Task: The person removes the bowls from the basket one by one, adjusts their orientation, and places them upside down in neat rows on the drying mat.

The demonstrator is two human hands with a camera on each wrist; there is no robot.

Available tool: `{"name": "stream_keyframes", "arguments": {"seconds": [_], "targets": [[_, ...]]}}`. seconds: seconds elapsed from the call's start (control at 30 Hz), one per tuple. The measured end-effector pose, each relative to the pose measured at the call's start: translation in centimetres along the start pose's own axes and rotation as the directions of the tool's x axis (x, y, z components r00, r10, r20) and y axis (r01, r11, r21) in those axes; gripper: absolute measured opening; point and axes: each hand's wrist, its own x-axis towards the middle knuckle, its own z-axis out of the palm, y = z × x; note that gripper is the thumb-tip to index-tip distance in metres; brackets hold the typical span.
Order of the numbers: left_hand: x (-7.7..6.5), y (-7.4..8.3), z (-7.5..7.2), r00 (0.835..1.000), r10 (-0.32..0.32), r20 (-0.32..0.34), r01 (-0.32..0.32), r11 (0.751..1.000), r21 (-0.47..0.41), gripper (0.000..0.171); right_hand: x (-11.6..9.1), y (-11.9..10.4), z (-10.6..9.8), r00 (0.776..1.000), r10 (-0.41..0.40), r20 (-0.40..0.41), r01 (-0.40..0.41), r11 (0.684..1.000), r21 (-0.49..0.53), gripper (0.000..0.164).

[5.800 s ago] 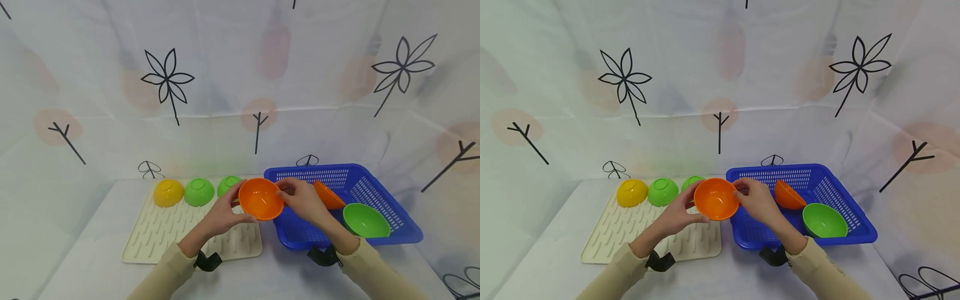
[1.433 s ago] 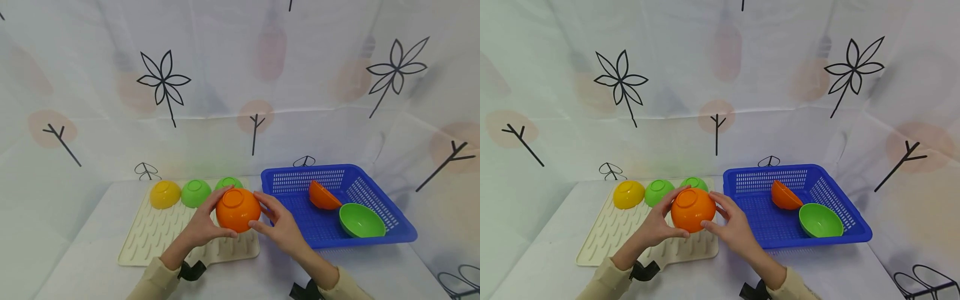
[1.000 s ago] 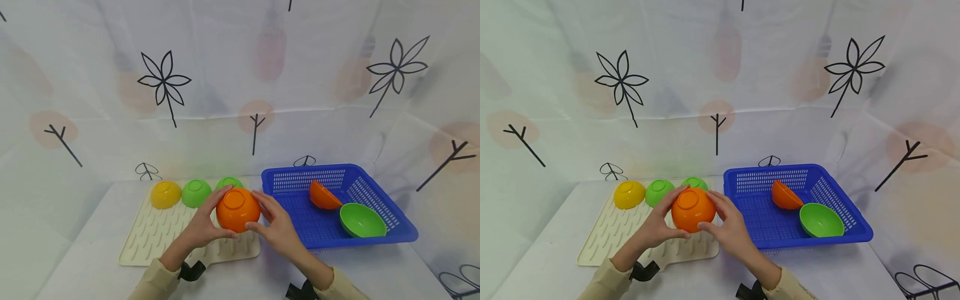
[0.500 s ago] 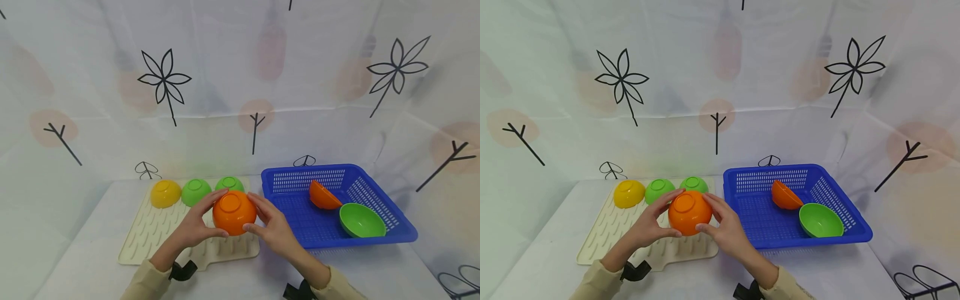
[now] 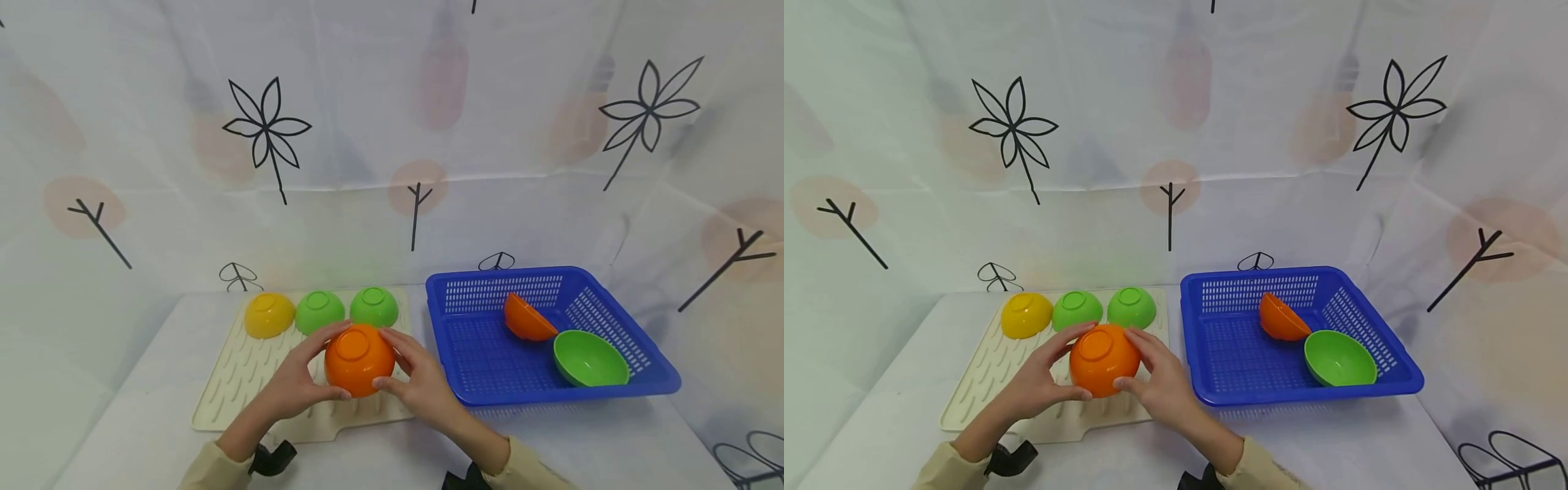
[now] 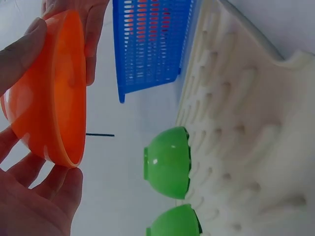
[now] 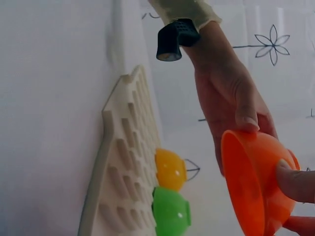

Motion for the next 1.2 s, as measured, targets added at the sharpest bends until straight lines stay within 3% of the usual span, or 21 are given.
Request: {"name": "stream_keyframes", "arguments": {"seconds": [0.33, 0.6, 0.9, 1.2], "targets": [[-2.1, -1.4, -1.6, 0.997, -0.066, -0.033, 0.068, 0.995, 0.066, 0.09, 1.6, 1.6, 2.9, 0.998, 0.005, 0.059, -0.006, 1.0, 0.021, 0.068], [-3.5, -3.2, -3.2, 0.986, -0.132, -0.102, 0.145, 0.98, 0.136, 0.09, 3.5, 3.0, 5.8, 0.999, 0.008, 0.037, -0.009, 1.0, 0.027, 0.06], [-4.1, -5.2, -4.4, 0.952, -0.222, -0.211, 0.265, 0.943, 0.202, 0.089, 5.0, 4.1, 8.5, 0.999, 0.021, 0.032, -0.021, 1.0, -0.024, 0.049], [-5.8, -7.2, -6.0, 0.899, -0.371, -0.234, 0.419, 0.884, 0.208, 0.092, 6.0, 4.6, 11.4, 0.979, 0.071, 0.189, -0.069, 0.997, -0.021, 0.05]]}}
